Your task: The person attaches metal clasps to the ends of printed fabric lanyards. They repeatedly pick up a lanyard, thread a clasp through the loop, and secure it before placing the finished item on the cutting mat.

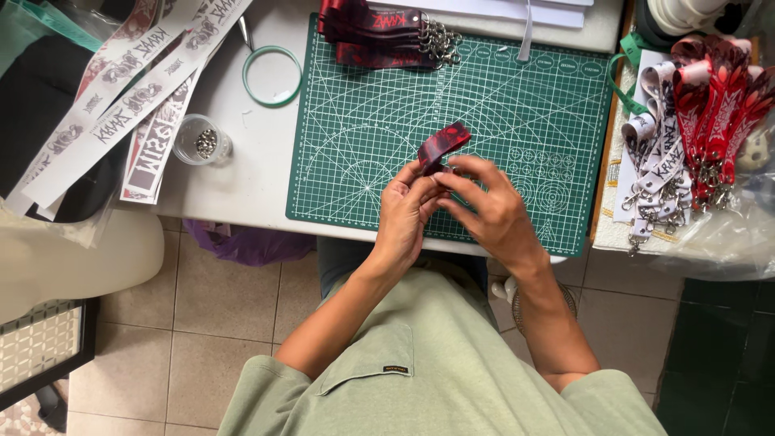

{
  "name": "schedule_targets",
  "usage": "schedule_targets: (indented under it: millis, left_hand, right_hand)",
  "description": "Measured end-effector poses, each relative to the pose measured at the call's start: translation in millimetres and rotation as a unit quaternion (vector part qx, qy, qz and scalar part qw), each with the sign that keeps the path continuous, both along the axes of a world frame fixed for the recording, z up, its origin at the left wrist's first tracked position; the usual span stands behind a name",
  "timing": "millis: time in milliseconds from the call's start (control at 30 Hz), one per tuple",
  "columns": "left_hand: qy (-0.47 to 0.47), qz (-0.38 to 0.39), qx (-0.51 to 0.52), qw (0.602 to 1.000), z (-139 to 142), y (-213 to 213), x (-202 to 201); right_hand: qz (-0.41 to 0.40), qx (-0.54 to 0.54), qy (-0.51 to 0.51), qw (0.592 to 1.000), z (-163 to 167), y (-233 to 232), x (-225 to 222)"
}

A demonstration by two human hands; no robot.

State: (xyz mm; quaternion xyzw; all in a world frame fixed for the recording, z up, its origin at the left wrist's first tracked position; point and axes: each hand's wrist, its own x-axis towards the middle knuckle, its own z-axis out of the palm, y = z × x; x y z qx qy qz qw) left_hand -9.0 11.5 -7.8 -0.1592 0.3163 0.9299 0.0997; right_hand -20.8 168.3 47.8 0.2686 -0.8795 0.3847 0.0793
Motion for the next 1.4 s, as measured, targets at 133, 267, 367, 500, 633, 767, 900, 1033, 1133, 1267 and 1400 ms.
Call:
schedule_targets:
  millis: [133,267,367,500,633,767,900,1033,1133,1267,1400]
  left_hand:
    - [-0.018,0.001,0.007,1.000,-0.6,1.1,-2.7]
    - [-0.011,0.011,-0.038,0.999,8.2,-6.7,-8.5]
    - [-0.007,0.057,-0.080,0.995,15.6,-20.7,-14.1]
    - [-0.004,0.055,-0.079,0.995,20.1,-29.7,-17.6]
    - [-0.006,0.044,-0.025,0.999,17.9,-30.9,-18.4]
    - [-0.011,0.040,-0.013,0.999,13.6,-36.6,-18.2]
    - [0.001,0.053,-0.027,0.998,8.9,-43.0,-20.0]
    - [0.021,0.072,-0.088,0.993,5.3,-47.5,-26.2]
    - [0.050,0.082,-0.169,0.981,5.4,-58.8,-34.1]
    - [0.170,0.068,-0.398,0.899,11.2,-91.8,-58.6]
    - [0.186,0.084,-0.519,0.830,21.2,-121.6,-112.1]
  right_hand:
    - [0.017,0.071,0.094,0.993,2.5,-0.8,2.6]
    - [-0.028,0.035,0.126,0.991,-0.7,0.7,2.8]
    - [-0.112,-0.153,-0.124,0.974,-3.1,7.3,3.0]
    - [-0.154,-0.301,-0.294,0.894,-7.3,11.4,-1.0]
    - [-0.162,-0.322,-0.325,0.874,-11.4,13.4,-6.3]
    - [-0.164,-0.320,-0.327,0.874,-17.1,19.6,-11.2]
    - [-0.137,-0.353,-0.339,0.861,-27.3,23.5,-16.8]
    - [-0.119,-0.328,-0.358,0.866,-35.3,23.8,-25.4]
    - [-0.115,-0.290,-0.367,0.876,-36.9,20.0,-38.7]
    - [-0.092,-0.231,-0.354,0.901,-31.4,12.1,-66.8]
    - [-0.034,-0.198,-0.314,0.928,-21.6,-9.5,-115.9]
